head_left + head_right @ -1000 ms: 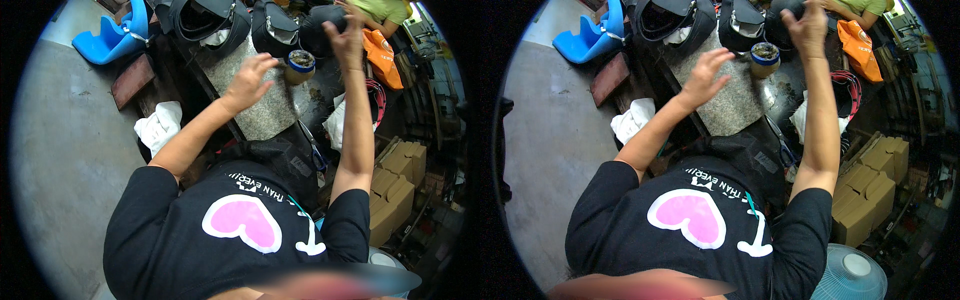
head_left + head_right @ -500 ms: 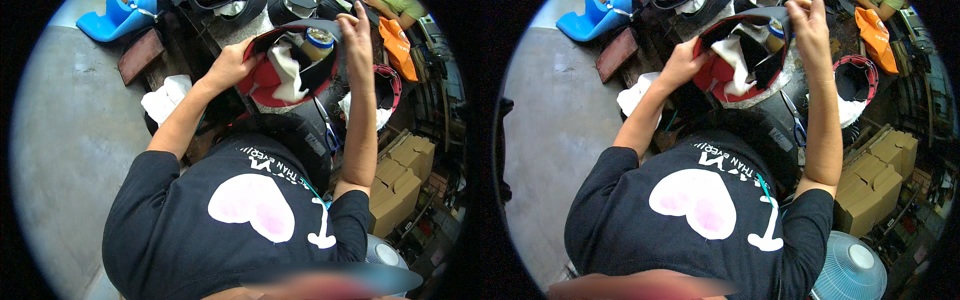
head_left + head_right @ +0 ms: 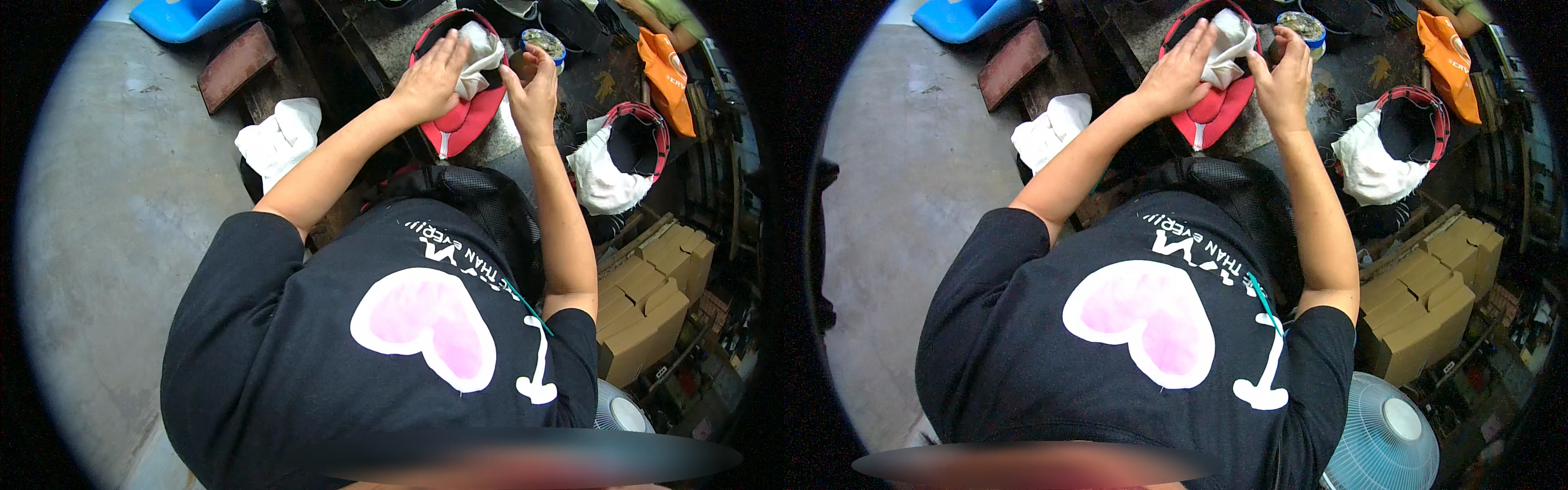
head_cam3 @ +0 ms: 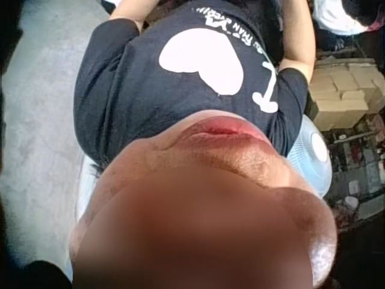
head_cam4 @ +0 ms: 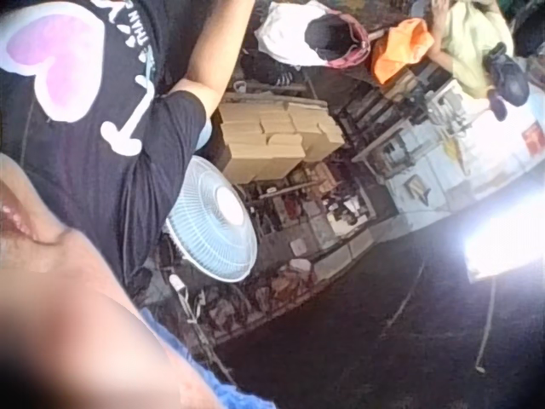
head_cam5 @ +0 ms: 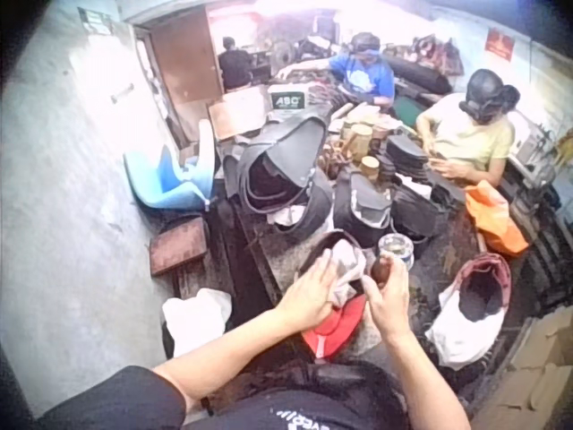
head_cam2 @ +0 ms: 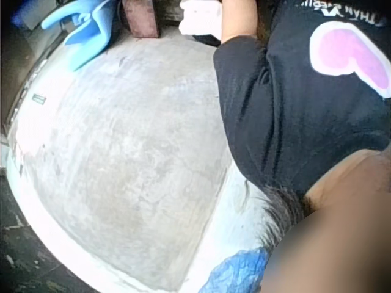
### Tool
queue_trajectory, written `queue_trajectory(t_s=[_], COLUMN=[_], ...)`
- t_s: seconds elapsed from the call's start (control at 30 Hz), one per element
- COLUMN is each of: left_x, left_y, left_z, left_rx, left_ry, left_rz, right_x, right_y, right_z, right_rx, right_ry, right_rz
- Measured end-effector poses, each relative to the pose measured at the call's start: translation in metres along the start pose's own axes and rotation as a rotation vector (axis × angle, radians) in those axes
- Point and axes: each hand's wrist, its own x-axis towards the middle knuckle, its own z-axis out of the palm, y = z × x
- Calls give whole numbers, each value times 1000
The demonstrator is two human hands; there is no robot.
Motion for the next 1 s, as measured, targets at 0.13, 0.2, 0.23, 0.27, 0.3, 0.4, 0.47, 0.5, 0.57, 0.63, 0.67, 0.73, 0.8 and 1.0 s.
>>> queue_trajectory(t_s=[0.13,0.2,0.23,0.27,0.3,0.4,0.47,0.5,0.57,0.63,0.67,0.73,0.8,1.0], left_x=[21,27,28,24,20,-10,-26,-29,-27,-19,-17,-17,-13,31], left_y=[-6,-7,-6,-3,0,25,41,45,54,64,70,91,102,45], left_z=[19,19,16,11,6,-8,-18,-25,-44,-67,-81,-102,-111,-46], left_rx=[-91,-200,-227,-263,-294,-223,-251,-265,-265,-241,-224,-634,-730,-203], left_ry=[-144,-59,-49,-106,-132,-150,-313,-417,-413,-460,-527,-657,-598,96], left_rz=[-297,-344,-273,-215,-140,473,528,543,557,574,568,629,667,-124], right_x=[1,-7,-11,-14,-17,-18,-17,-16,-15,-13,-13,-10,-8,-11], right_y=[9,11,12,12,13,10,7,6,5,6,7,9,11,16], right_z=[12,21,22,23,21,20,23,26,31,34,33,31,29,36], right_rx=[86,-31,-4,-19,-16,-41,-72,-73,-69,-134,-146,-130,-68,58], right_ry=[-310,-112,-84,-101,-152,-198,-236,-234,-233,-275,-306,-327,-308,-257], right_rz=[295,-50,-48,-4,102,196,180,172,125,117,120,110,89,14])
